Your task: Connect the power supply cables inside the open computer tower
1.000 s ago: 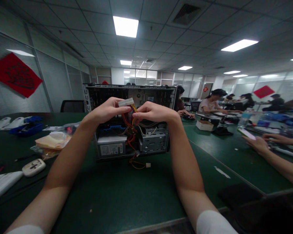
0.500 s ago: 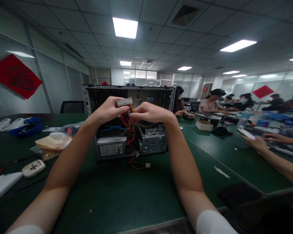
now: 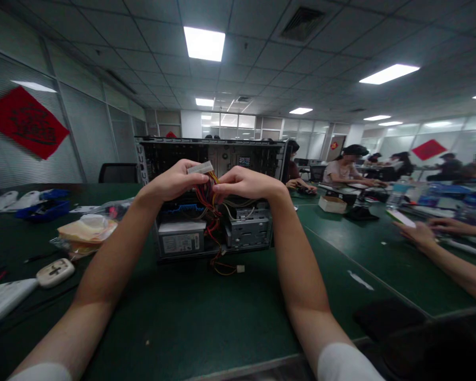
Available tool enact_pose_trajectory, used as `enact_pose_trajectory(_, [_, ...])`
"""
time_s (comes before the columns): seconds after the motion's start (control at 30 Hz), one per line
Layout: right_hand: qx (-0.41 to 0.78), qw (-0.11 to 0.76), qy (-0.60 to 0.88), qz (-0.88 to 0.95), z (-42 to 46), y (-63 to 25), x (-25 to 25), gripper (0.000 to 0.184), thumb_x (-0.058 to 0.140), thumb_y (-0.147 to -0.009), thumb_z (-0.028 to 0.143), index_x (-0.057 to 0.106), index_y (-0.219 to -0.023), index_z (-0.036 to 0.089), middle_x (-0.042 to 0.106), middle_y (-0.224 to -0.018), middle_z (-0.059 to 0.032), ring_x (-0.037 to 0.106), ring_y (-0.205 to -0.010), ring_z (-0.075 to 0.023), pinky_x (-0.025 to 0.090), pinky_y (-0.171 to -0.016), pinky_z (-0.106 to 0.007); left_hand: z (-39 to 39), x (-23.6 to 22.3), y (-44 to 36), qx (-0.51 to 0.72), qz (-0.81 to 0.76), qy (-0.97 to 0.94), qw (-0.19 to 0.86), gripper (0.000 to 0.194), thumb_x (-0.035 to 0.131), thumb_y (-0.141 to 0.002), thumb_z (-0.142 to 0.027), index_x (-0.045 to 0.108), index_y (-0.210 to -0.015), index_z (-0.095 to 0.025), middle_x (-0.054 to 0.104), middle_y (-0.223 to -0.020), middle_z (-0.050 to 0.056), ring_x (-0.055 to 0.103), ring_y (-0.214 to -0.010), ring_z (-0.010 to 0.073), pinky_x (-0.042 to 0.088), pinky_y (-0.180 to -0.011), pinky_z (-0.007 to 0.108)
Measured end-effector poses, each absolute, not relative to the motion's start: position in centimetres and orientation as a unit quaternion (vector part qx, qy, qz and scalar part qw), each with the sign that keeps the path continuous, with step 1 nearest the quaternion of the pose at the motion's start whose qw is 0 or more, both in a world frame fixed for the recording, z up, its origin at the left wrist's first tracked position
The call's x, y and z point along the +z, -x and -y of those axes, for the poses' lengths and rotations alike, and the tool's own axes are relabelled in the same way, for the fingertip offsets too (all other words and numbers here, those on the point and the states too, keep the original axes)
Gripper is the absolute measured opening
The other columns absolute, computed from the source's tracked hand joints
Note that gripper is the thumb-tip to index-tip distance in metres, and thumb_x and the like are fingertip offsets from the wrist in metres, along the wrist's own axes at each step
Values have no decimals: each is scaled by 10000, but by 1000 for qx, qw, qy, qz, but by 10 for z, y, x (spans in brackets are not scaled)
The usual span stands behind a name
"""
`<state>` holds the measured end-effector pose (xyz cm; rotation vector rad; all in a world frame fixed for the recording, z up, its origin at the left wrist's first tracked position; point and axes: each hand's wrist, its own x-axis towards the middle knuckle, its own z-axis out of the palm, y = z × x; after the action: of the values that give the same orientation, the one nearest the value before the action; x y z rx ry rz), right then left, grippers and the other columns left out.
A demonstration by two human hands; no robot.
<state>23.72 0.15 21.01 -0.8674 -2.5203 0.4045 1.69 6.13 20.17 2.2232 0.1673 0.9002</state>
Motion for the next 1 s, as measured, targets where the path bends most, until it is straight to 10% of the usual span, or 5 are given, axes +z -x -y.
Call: enact_pose_trajectory(1.0, [140, 337, 267, 892, 3, -228, 207, 284, 689, -895, 399, 740, -817, 131, 725, -718, -41, 644, -655, -134, 486, -612, -238, -55, 205, -9, 376, -95, -853, 350, 303, 786, -782, -370, 742, -935, -112, 683, -766, 13, 590, -650, 114, 436, -589, 215])
